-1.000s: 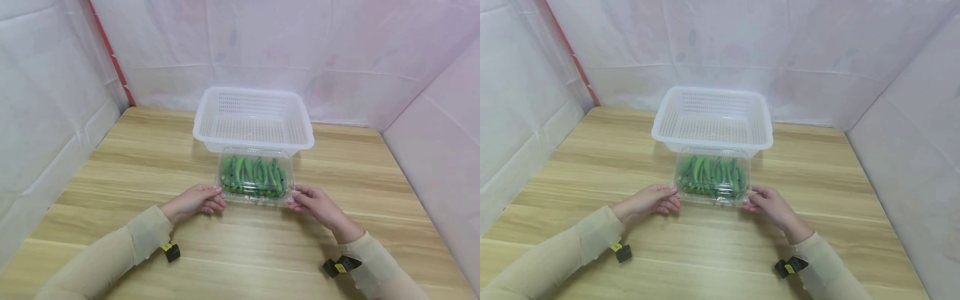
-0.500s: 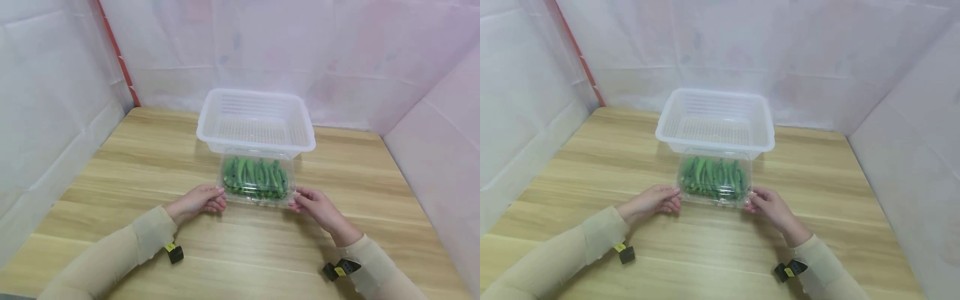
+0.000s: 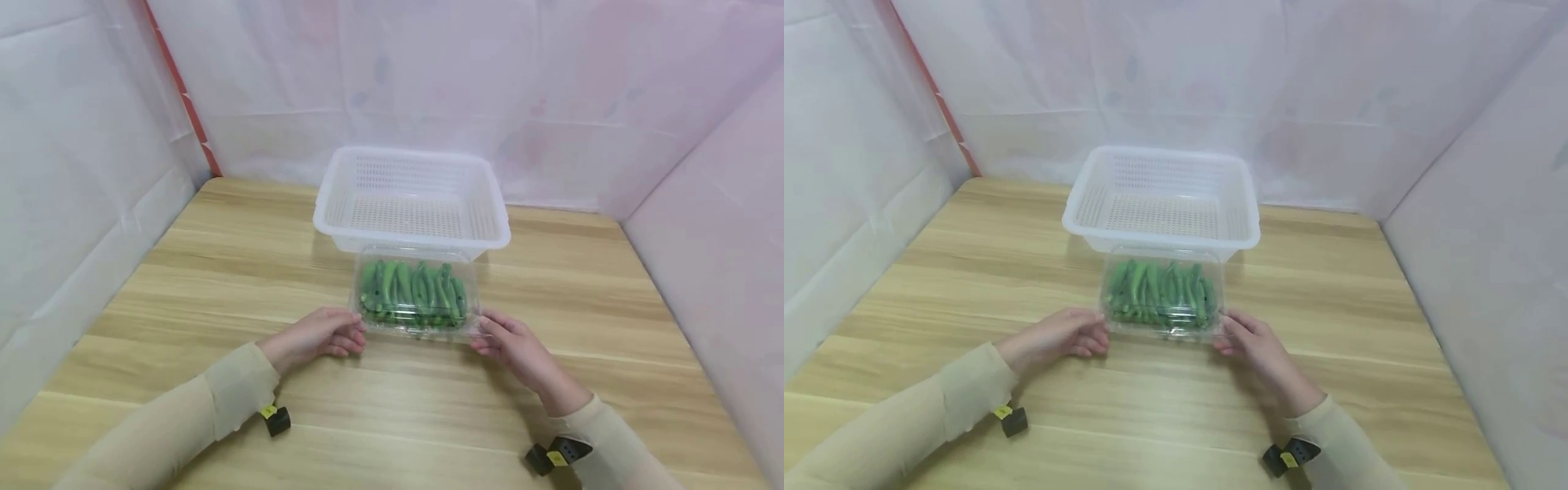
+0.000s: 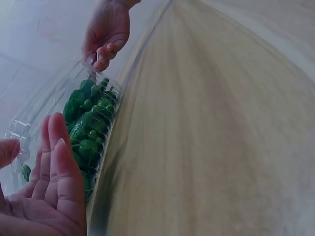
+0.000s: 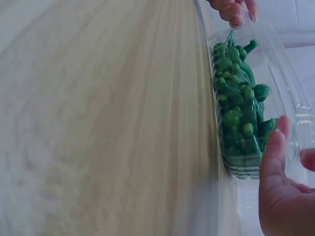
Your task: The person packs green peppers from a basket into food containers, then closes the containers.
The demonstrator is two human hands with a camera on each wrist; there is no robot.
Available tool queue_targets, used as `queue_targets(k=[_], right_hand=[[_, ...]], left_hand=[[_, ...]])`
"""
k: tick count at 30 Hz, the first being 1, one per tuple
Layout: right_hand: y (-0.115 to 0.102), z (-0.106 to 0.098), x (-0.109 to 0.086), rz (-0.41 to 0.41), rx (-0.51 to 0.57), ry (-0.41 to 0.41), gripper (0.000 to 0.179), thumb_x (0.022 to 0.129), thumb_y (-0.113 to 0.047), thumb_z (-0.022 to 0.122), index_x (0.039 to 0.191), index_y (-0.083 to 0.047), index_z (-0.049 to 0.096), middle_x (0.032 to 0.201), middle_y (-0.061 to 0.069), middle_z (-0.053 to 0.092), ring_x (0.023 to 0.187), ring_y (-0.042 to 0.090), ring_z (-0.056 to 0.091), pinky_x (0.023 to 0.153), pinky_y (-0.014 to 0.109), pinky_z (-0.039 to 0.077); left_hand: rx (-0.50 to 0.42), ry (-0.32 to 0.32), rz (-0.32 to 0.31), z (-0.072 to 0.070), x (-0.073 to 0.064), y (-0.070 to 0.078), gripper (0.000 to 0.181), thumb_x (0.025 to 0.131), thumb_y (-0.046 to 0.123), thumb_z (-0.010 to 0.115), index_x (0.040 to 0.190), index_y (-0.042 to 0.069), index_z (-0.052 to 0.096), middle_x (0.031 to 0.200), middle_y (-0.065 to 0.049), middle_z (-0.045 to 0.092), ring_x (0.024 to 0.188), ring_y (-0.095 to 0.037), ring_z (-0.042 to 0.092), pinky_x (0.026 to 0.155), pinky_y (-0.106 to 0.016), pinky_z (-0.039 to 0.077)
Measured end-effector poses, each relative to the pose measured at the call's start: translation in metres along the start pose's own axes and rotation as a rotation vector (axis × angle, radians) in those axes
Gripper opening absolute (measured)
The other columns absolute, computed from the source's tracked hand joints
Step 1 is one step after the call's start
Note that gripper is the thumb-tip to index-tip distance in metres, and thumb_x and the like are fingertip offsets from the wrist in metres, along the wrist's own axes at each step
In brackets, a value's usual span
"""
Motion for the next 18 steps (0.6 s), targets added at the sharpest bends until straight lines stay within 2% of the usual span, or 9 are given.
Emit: queue_targets(k=[4,7,13,18], right_hand=[[-0.0031,-0.0017,-0.0035,0.003,-0.038,-0.089,0.051,0.098,-0.013,0.041,0.138,0.012,0.021,0.097,0.009,0.058,0.078,0.013,0.062,0.071,0.026,0.052],[-0.0046,-0.0027,-0.0042,-0.032,-0.045,-0.132,0.054,0.095,-0.007,0.043,0.139,0.010,0.018,0.097,0.012,0.060,0.079,0.014,0.062,0.072,0.026,0.052],[-0.0022,0.0000,-0.0049,-0.118,-0.036,-0.158,0.061,0.094,-0.001,0.046,0.143,0.012,0.010,0.090,0.010,0.060,0.077,0.011,0.060,0.073,0.024,0.051],[-0.0012,0.0008,-0.0061,-0.138,-0.053,-0.150,0.062,0.095,-0.002,0.045,0.143,0.011,0.008,0.087,0.008,0.058,0.075,0.010,0.058,0.070,0.024,0.051]], left_hand=[[0.004,0.020,0.013,0.0006,-0.0031,0.0011,0.031,0.092,0.021,0.051,0.103,-0.007,0.059,0.079,-0.006,0.063,0.069,-0.014,0.061,0.064,-0.025,0.051],[-0.008,0.038,0.039,0.0022,-0.0042,0.0037,0.024,0.091,0.017,0.052,0.095,-0.005,0.061,0.071,-0.002,0.060,0.062,-0.011,0.056,0.062,-0.024,0.049],[-0.044,0.044,0.055,0.0050,-0.0072,0.0047,0.019,0.092,0.012,0.048,0.089,-0.001,0.062,0.063,0.003,0.052,0.056,-0.007,0.048,0.058,-0.021,0.046],[-0.039,0.023,0.078,0.0085,-0.0079,0.0037,0.020,0.094,0.011,0.045,0.089,-0.002,0.059,0.059,0.005,0.046,0.052,-0.007,0.041,0.053,-0.020,0.038]])
Point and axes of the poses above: each hand's wrist, its own x-axis towards the middle knuckle, its own z-axis out of the palm, y = z × x, the point moved 2 cm from there along x, towards the middle knuckle
